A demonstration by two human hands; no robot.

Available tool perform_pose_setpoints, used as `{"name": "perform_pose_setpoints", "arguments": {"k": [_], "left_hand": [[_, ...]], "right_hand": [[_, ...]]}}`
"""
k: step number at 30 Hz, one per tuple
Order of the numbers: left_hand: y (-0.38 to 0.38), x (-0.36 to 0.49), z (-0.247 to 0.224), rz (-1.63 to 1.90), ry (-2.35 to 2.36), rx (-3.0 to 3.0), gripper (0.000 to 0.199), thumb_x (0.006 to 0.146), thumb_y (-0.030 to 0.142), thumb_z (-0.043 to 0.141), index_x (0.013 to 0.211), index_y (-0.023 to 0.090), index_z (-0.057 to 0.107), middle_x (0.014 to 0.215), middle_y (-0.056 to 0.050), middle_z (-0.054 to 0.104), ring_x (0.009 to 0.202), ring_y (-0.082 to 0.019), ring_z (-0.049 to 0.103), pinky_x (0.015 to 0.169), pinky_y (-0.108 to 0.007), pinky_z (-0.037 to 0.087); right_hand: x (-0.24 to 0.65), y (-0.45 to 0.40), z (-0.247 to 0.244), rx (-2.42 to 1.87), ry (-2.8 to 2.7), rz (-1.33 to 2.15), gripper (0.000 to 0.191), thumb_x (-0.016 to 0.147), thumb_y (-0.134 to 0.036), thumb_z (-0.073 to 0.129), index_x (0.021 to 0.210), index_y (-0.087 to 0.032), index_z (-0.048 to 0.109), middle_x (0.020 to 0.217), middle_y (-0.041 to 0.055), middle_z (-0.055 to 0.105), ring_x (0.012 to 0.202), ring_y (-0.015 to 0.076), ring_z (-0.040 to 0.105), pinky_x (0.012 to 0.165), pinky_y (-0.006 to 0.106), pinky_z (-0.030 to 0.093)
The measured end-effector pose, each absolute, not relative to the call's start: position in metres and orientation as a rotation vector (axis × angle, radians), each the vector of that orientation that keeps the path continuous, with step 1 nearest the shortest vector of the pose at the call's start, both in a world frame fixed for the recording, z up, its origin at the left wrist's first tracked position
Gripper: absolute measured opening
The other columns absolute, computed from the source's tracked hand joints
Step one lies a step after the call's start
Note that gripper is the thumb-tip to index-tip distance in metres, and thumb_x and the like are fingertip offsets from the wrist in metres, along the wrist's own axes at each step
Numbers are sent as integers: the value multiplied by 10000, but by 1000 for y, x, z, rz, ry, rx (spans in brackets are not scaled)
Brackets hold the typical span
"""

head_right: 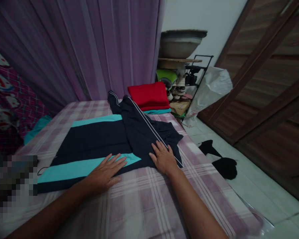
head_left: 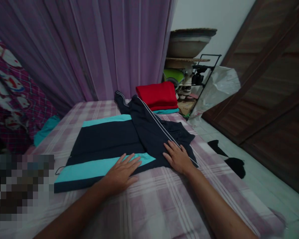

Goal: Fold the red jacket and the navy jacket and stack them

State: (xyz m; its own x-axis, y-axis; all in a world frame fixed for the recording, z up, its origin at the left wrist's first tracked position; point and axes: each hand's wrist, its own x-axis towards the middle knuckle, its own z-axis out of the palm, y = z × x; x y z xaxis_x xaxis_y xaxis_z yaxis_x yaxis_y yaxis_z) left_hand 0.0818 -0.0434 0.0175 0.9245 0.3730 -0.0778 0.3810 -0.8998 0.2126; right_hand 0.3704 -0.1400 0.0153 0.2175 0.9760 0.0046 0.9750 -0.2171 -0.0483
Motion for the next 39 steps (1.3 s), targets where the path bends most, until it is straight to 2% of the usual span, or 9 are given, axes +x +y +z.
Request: {"name": "perform_pose_setpoints", "arguments": {"k": [3,6,12,15,20,26,31,35,39], "left_hand": [[-45,83,22,-82,547,2805,617,962,581,301,1514,308,270,1587,-8,280,1489,-232,151,1213,-507,91],[-52,85,24,4,551,2786,604,960,572,318,1505,313,294,1581,-4,295,1487,-230,157,1217,-511,96],[-58,64,28,161,620,2812,543,967,488,363,1482,315,362,1555,9,347,1473,-212,215,1236,-430,124],[-51,24,24,120,914,2830,568,967,492,353,1495,282,338,1575,-36,301,1467,-239,234,1215,-485,143],[-41,-40,10,188,1325,2797,525,963,463,352,1466,315,388,1544,-42,379,1447,-259,290,1176,-532,180],[-43,-42,13,153,1402,2771,556,943,483,353,1461,290,408,1544,-72,377,1447,-286,285,1163,-542,182],[-42,-44,22,179,1360,2814,567,923,496,377,1445,282,436,1536,-66,394,1433,-269,321,1166,-508,205],[-40,-65,17,348,1564,2840,560,916,472,388,1408,228,494,1499,-99,446,1410,-292,362,1156,-529,229],[-30,-83,0,301,1603,2856,617,912,506,353,1415,175,490,1495,-124,447,1400,-322,372,1120,-525,303]], "right_hand": [[356,-132,26,-2413,-1876,-68,511,983,-406,336,1437,-202,451,1529,123,390,1411,276,340,1125,583,228],[329,-119,30,-2239,-1894,-241,530,987,-395,311,1472,-199,395,1548,125,355,1429,277,300,1136,578,200],[302,-106,7,-2408,-1946,-24,550,990,-427,276,1482,-205,381,1553,122,348,1436,274,286,1121,589,227],[303,-105,4,-2421,-1934,-26,558,991,-445,266,1485,-211,379,1562,113,330,1437,271,282,1124,583,226],[297,-106,19,-2448,-1882,52,567,995,-463,266,1484,-200,380,1560,116,335,1433,270,290,1120,571,241],[293,-113,22,-2405,-1909,-42,601,992,-520,263,1519,-233,302,1591,116,260,1461,274,217,1129,585,202],[292,-114,19,-2428,-1924,72,622,984,-554,261,1509,-225,324,1586,109,274,1456,281,232,1127,597,205],[295,-118,20,-2371,-1918,20,602,989,-530,272,1488,-207,372,1562,127,326,1437,287,284,1120,584,234],[329,-134,14,-2221,-1988,-124,549,994,-473,302,1462,-211,424,1531,128,385,1421,286,322,1132,561,229]]}}
